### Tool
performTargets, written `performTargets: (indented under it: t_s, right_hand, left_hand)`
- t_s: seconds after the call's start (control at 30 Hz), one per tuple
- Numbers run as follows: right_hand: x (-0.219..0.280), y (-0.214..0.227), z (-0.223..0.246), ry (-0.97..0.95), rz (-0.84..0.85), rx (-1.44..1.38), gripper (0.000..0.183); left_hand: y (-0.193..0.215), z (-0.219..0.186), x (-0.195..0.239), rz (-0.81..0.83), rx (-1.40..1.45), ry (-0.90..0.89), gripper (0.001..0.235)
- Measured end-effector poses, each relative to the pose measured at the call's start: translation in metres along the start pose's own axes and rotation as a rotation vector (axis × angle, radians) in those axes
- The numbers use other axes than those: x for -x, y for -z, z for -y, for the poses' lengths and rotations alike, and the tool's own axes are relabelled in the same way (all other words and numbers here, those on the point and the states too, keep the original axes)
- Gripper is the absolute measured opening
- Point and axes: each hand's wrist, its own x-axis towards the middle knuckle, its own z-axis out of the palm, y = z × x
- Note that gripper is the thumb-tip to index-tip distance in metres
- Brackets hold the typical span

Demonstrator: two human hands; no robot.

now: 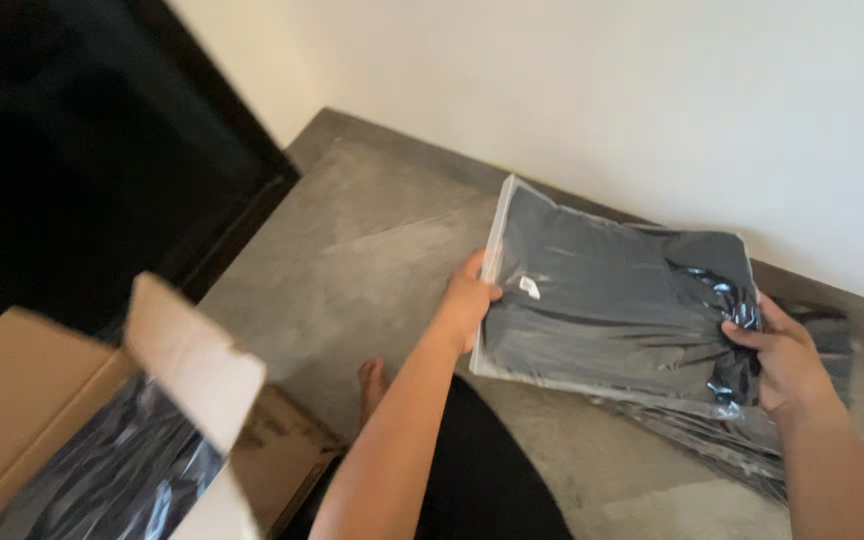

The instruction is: The person repeatedly picks up folded clothes wrapped in clear plastic bags from the floor and places them into a cardboard box. The person arranges the items inside the box by hand.

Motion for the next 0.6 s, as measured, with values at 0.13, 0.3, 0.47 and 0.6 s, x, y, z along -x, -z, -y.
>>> performTargets:
  t_s: [0.13, 0.3, 0.47, 0.6]
  right_hand:
    - [0.009, -0.054, 0.023, 0.025, 0.159, 0.008, 0.068]
    - [0.004, -0.103, 0.019, 0.122, 0.268, -0.054, 0.061]
    - [0.011, -0.153, 0.025, 0.213, 0.483, -0.170, 0.049]
    - [0.035, -0.195, 0.042, 0.319, 0.553, -0.104, 0.057]
  left_hand:
    - [0.038, -0.070, 0.060, -0.092, -0.089, 0.051, 0.076]
    - [0.090, -0.114, 0.119, -0.186, -0.219, -0.062, 0.085]
    - [0.160, -0.108, 0.148, -0.232, -0.200, -0.153, 0.086]
    - [0.211, -0.095, 0.202, -0.243, -0.165, -0.298, 0.087]
